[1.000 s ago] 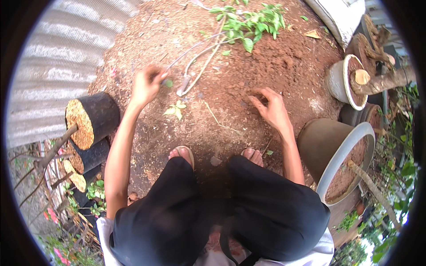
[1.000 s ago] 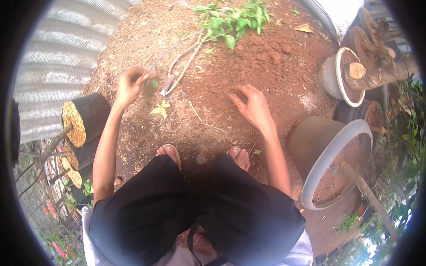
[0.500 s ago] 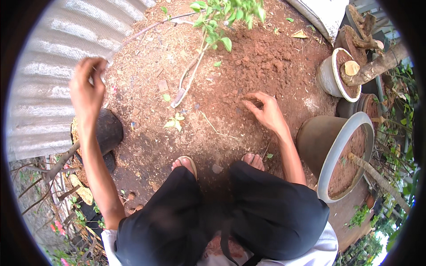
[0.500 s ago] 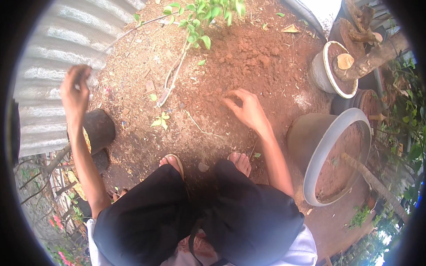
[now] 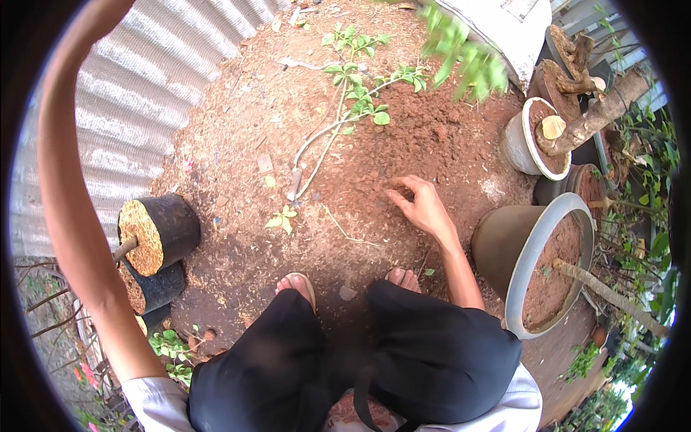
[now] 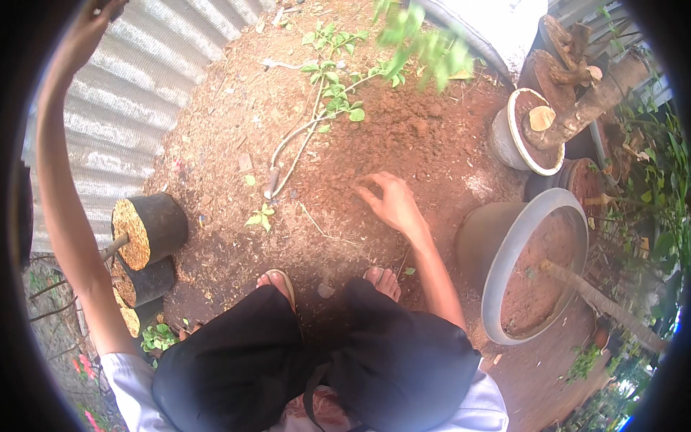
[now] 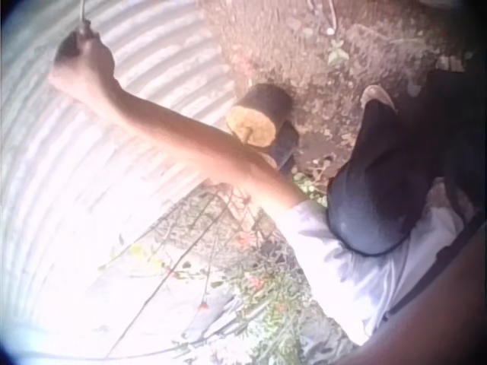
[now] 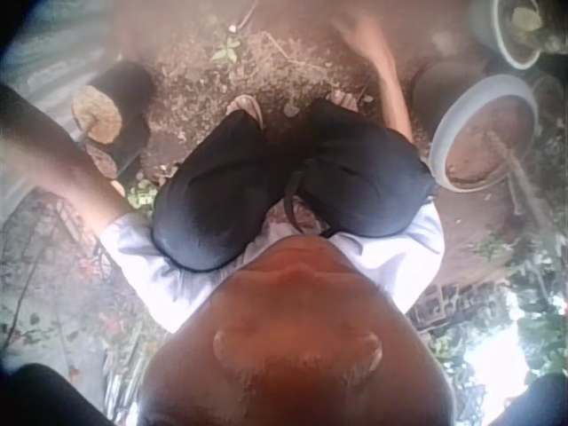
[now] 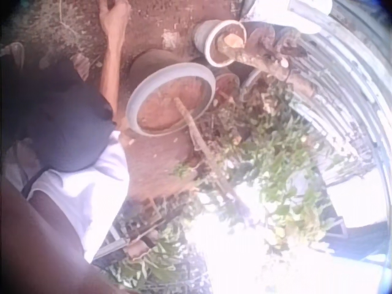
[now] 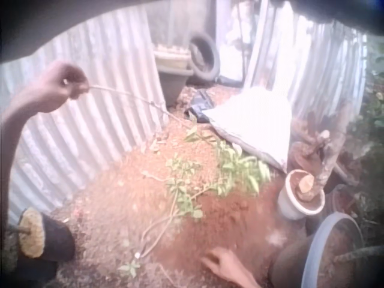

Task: The person performs plant grafting by hand, repeatedly picking up small plant cuttings, aligning them, and wrapping the junction with clear plastic film. The person works over a soil bed with several potted plants nearby.

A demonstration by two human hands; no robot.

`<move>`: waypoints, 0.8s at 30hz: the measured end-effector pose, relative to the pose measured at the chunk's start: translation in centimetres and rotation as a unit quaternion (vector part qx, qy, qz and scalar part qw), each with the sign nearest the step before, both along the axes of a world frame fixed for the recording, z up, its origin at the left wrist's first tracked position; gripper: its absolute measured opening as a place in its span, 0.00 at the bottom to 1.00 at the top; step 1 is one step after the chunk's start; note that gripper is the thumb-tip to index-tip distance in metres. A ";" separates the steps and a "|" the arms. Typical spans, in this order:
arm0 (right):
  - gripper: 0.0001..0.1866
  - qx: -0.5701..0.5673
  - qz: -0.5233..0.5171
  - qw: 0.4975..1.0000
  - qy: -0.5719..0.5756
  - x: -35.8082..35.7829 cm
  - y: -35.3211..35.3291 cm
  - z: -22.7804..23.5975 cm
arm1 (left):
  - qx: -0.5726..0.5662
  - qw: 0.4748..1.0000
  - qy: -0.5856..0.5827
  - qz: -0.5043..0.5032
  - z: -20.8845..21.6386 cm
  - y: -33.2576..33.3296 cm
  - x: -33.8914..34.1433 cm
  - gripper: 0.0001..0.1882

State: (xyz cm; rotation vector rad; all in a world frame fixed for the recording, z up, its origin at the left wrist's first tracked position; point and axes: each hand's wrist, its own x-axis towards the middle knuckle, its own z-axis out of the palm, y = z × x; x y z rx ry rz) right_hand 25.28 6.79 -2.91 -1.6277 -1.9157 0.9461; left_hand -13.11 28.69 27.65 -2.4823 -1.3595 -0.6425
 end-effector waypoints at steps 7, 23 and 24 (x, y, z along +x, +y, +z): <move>0.15 0.018 -0.046 0.999 -0.014 1.9 0.0 -0.3 | -0.417 0.819 -0.385 0.088 -16.3 -6.7 3.0 0.18; 0.32 0.121 -0.223 0.955 -0.152 5.5 9.5 -7.4 | -0.447 0.654 -0.606 0.074 -25.6 -22.4 8.2 0.06; 0.32 0.126 -0.239 0.948 -0.168 4.8 9.3 -7.7 | -0.443 0.662 -0.600 0.072 -25.8 -22.5 8.0 0.06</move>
